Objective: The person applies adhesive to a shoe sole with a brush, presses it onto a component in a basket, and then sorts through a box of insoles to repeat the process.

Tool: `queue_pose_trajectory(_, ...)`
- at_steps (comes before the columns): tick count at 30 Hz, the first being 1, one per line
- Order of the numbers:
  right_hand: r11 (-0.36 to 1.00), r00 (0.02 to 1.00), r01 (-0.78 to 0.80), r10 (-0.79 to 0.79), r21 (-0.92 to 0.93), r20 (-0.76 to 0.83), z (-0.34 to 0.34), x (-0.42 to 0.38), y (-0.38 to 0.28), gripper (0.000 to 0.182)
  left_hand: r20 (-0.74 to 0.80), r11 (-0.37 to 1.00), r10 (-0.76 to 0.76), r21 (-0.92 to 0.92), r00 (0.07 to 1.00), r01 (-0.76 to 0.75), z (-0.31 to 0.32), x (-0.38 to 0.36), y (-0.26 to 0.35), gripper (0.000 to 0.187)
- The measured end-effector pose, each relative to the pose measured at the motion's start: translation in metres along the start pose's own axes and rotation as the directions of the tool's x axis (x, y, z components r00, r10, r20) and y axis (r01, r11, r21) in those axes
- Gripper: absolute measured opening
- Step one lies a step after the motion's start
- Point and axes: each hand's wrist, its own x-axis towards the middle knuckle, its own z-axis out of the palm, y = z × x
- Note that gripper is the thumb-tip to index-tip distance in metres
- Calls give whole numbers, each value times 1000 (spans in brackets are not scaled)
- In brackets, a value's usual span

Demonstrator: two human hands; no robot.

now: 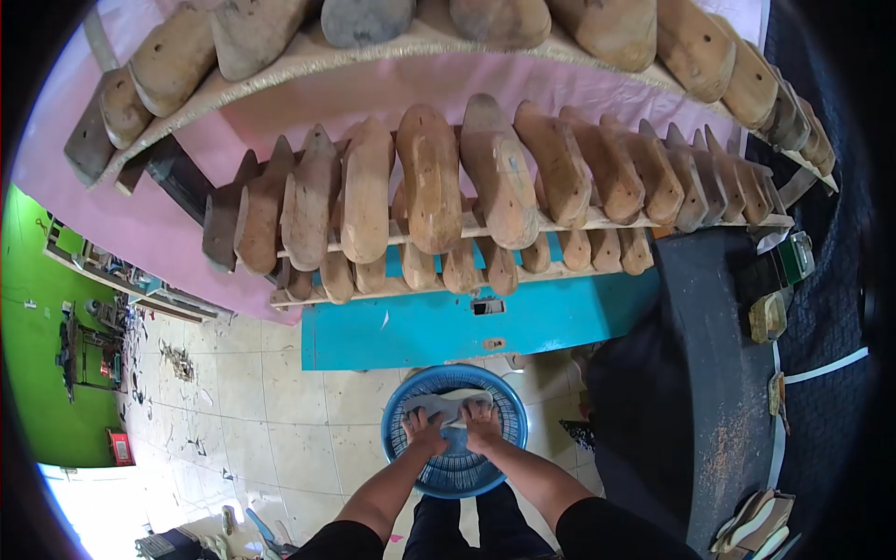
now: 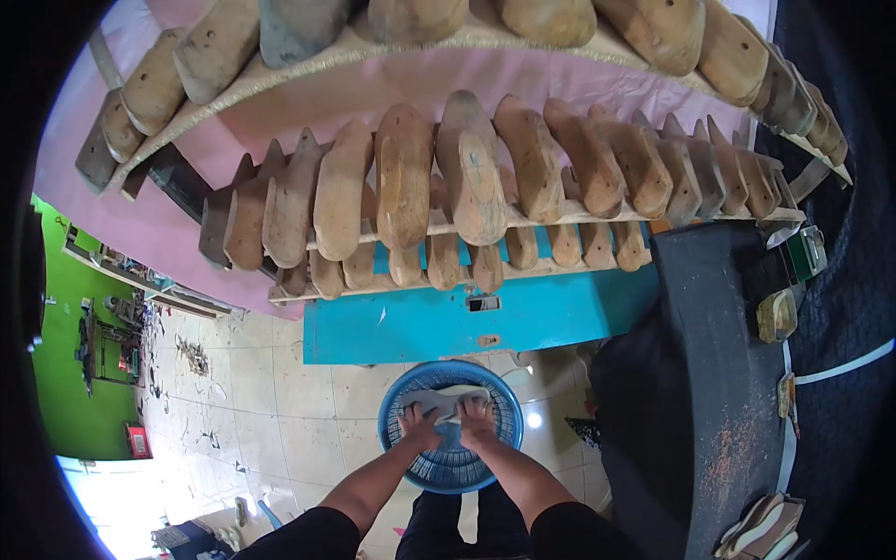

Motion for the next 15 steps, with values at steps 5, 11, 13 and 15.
queue_pose_trajectory(5, 994, 992, 106, -105, 10, -71, 13, -17, 9, 89, -3, 997, 33, -65, 999, -33, 2, 2, -15, 83)
queue_pose_trajectory(11, 972, 974, 170, -141, 165, -178, 1, -57, 31, 77, 25, 989, 109, -101, 994, -106, -3, -7, -29, 79)
queue_pose_trajectory(13, 974, 970, 172, -142, 145, -196, -3, -70, 33, 74, 5, 977, 80, -200, 997, -77, -2, -12, -31, 78)
queue_pose_trajectory(15, 946, 956, 266, -234, 186, -177, -6, -83, 37, 71, -12, 955, 63, -291, 998, -64, 6, -22, -31, 77)
